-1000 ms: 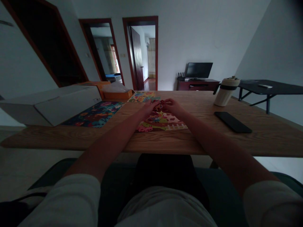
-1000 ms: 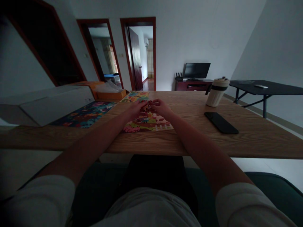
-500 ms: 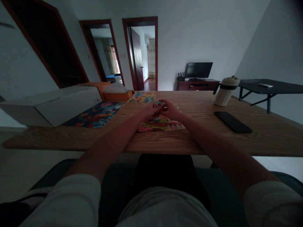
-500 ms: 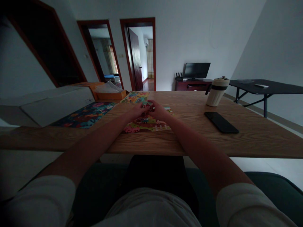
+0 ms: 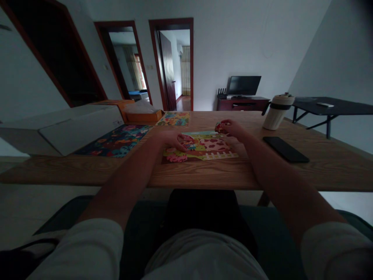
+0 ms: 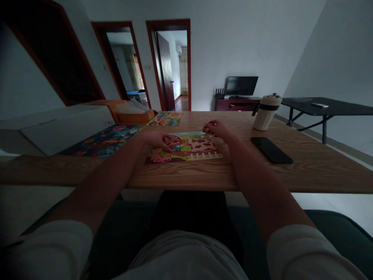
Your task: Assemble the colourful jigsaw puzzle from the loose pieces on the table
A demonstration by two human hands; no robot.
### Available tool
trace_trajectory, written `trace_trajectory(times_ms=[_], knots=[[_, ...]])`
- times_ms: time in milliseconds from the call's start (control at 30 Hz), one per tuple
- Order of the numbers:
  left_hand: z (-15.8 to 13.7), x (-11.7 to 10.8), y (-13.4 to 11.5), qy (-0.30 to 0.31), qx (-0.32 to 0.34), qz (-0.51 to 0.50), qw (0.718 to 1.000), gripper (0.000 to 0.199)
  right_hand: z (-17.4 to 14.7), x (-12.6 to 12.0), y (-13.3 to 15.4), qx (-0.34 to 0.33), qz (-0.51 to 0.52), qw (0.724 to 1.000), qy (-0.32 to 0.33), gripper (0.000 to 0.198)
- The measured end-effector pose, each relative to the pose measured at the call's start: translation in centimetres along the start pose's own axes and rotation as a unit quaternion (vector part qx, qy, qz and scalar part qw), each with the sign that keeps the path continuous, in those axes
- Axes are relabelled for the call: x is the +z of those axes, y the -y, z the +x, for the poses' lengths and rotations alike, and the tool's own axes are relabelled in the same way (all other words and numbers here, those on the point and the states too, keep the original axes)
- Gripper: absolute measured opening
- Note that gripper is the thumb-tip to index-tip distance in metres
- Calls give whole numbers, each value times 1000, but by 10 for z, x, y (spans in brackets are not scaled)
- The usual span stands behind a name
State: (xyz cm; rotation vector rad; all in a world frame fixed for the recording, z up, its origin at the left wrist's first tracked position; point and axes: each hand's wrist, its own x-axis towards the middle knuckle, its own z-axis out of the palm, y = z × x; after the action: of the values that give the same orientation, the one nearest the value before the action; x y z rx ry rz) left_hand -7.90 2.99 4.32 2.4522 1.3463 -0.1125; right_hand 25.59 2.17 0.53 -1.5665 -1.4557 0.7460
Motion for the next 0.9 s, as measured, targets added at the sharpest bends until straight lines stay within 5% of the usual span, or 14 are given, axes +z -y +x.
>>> trace_trajectory(times_ms=[133, 267, 500, 700, 900], knots=[[3, 6, -4, -33, 10, -31, 999, 78, 0, -4, -4, 21, 24, 999, 14, 23], [7, 11, -5, -83, 27, -93, 992, 59, -9, 23, 9, -29, 63, 995, 74, 38], [16, 20, -18, -135, 98, -176, 970, 31, -20, 71, 22, -80, 96, 988, 94, 29], [22, 33, -32, -242, 88, -291, 921, 40, -24, 77, 25, -50, 229, 951, 200, 23], [28, 42, -44, -335, 67, -174, 924, 55, -30, 78, 29, -79, 200, 956, 198, 20]])
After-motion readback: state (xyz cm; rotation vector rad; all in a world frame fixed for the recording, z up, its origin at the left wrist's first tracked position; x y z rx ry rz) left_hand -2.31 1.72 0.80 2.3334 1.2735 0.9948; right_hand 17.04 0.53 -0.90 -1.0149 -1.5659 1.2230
